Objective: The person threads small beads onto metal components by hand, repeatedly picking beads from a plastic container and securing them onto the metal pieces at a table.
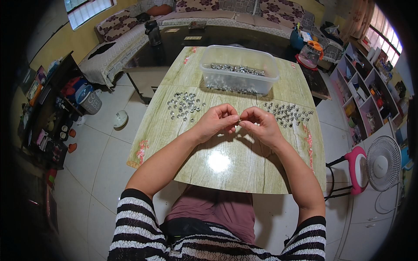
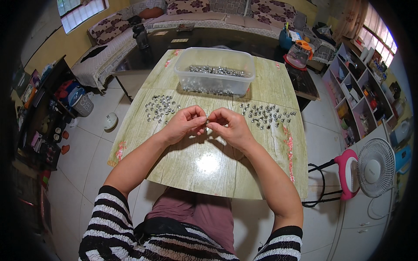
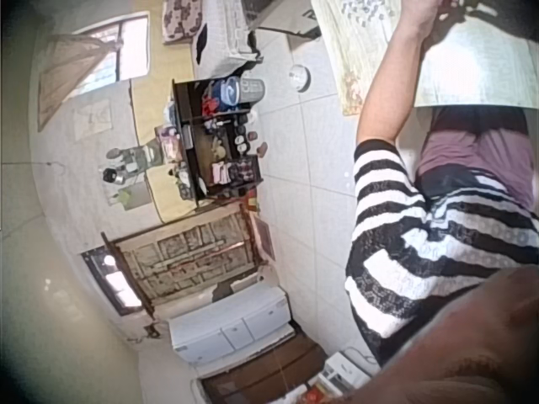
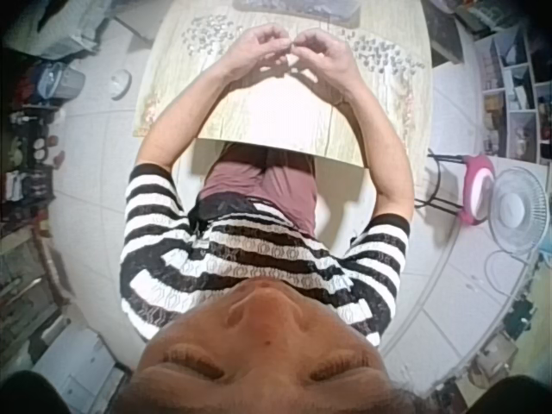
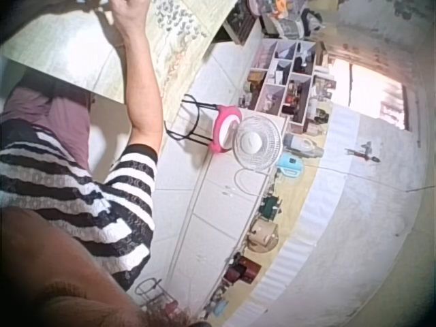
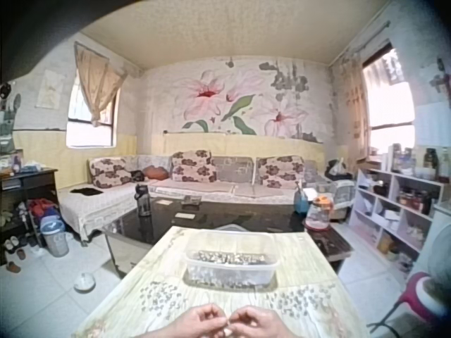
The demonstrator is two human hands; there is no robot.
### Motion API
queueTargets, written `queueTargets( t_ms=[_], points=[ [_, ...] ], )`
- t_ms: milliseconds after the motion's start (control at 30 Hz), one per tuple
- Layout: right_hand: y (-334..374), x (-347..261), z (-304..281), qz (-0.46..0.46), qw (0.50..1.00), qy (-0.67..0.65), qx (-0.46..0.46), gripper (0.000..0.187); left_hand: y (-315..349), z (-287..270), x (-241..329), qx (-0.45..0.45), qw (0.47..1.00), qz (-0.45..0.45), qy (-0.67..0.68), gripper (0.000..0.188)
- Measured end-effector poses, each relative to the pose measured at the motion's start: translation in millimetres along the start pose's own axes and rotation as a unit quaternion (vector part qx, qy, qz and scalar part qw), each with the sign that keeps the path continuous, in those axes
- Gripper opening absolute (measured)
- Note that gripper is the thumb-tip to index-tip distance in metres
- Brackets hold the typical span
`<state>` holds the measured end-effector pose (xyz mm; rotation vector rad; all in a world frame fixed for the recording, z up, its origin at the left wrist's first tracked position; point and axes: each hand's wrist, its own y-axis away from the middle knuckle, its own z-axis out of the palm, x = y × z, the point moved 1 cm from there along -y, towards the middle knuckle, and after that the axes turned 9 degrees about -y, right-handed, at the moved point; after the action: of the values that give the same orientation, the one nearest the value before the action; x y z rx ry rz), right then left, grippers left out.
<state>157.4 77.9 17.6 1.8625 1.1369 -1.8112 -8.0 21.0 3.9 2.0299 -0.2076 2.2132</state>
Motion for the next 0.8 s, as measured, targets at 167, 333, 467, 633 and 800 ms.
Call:
queueTargets(
  t_ms=[167, 333, 467, 633, 800],
  points=[
    [-0.2, -1.0, 0.1, 0.025, 0.998, -0.063, 0.000, 0.014, 2.2, -0.7, 2.7, 0.009, 1.000, 0.003, -0.010, 0.015],
    [-0.5, 1.2, -1.9, 0.032, 0.996, -0.085, 0.002, 0.013, 1.6, 0.9, 2.6, 0.017, 1.000, 0.006, 0.002, 0.015],
    [-0.1, -4.8, -0.7, 0.050, 0.994, -0.102, 0.006, 0.014, 3.9, 0.4, 5.5, 0.004, 0.999, 0.026, -0.023, 0.016],
    [0.0, -5.1, -1.7, 0.052, 0.991, -0.120, 0.006, 0.014, 3.5, 2.2, 5.9, 0.004, 0.999, 0.015, -0.040, 0.018],
    [0.3, -6.5, -1.7, 0.045, 0.993, -0.111, 0.018, 0.015, 2.2, 2.8, 4.2, 0.004, 0.999, 0.015, -0.034, 0.017]
  ],
)
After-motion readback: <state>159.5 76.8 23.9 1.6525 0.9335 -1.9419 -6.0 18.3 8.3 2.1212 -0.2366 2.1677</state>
